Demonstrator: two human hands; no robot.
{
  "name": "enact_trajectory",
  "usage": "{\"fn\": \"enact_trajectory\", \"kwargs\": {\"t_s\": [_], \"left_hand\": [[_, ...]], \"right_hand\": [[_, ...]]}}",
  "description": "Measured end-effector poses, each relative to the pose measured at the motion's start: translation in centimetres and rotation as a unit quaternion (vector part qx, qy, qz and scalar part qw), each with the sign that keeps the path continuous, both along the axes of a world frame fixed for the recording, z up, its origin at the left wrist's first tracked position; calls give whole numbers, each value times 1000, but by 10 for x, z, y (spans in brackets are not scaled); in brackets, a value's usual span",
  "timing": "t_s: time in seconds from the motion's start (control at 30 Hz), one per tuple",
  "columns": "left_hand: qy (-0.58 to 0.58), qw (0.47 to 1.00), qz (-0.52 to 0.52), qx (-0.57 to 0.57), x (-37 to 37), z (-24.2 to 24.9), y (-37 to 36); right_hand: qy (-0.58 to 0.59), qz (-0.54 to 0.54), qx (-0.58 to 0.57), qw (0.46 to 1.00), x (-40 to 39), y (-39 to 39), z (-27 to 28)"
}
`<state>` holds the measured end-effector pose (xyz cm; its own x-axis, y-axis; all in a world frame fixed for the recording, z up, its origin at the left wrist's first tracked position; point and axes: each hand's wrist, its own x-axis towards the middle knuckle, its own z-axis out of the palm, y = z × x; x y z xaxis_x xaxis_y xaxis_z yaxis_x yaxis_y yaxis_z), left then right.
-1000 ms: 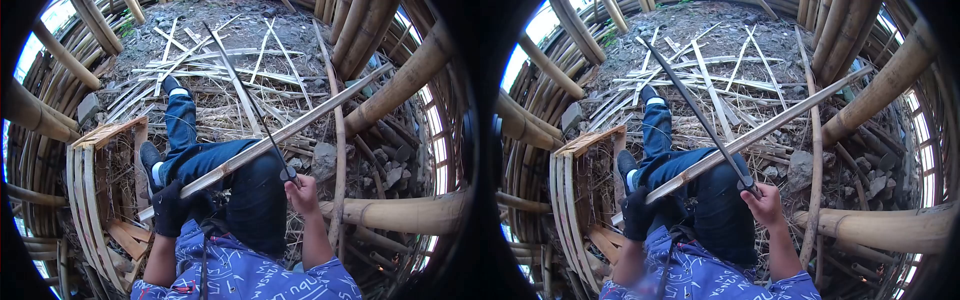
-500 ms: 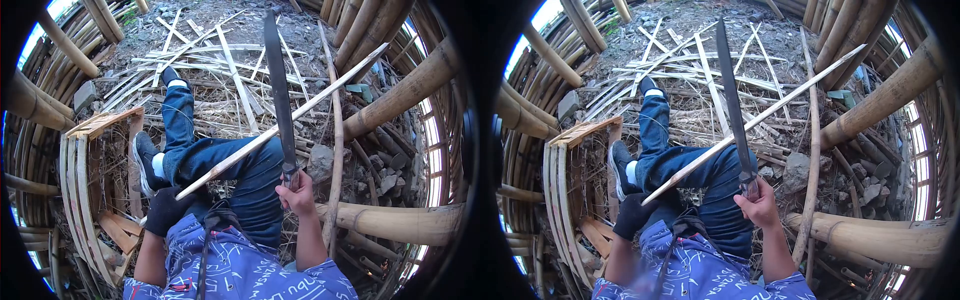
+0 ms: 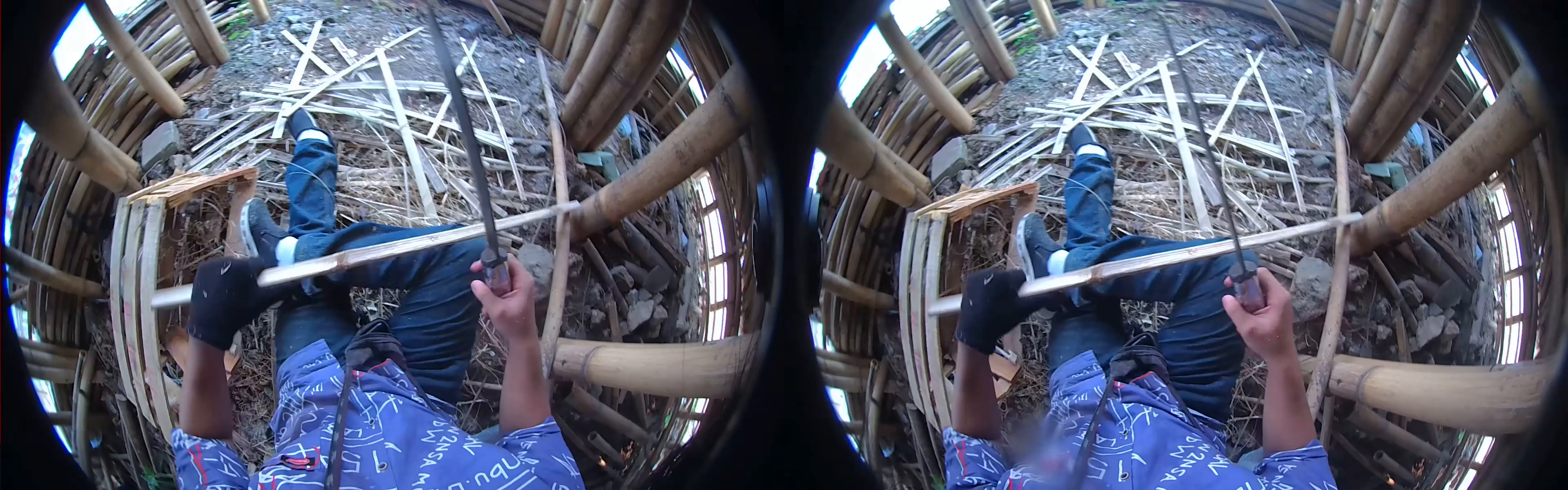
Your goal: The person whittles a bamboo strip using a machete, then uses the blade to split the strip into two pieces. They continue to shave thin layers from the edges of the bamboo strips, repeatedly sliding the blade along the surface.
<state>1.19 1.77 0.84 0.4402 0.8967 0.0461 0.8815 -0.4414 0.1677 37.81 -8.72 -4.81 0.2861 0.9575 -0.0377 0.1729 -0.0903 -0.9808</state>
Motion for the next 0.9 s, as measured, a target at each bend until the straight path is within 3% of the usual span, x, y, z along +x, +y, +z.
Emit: {"fn": "enact_trajectory", "kwargs": {"t_s": [0.2, 0.23, 0.33, 0.4, 0.5, 0.7, 0.8, 0.9], "left_hand": [[23, 992, -71, 100, -27, 12, 57], [37, 989, -80, 120, -36, 5, 72], [-31, 968, -133, 209, -53, -9, 109], [-51, 951, -153, 263, -60, -9, 128], [-9, 947, -144, 287, -68, -5, 151], [-32, 914, -176, 365, -72, 14, 197], [-10, 913, -157, 378, -77, 7, 219], [-58, 905, -105, 407, -75, -1, 244]], "right_hand": [[-78, -25, 51, 995, 18, 26, -7], [-158, -18, 111, 981, 25, 31, -11], [-175, -5, 47, 983, 28, 26, 5], [-316, 40, 88, 944, 31, 23, 2], [-274, 60, 19, 960, 23, 14, 5], [-294, 109, -40, 949, 14, 17, 2], [-260, 143, -34, 954, 17, 30, 3], [-278, 187, -69, 940, 21, 47, 6]]}}
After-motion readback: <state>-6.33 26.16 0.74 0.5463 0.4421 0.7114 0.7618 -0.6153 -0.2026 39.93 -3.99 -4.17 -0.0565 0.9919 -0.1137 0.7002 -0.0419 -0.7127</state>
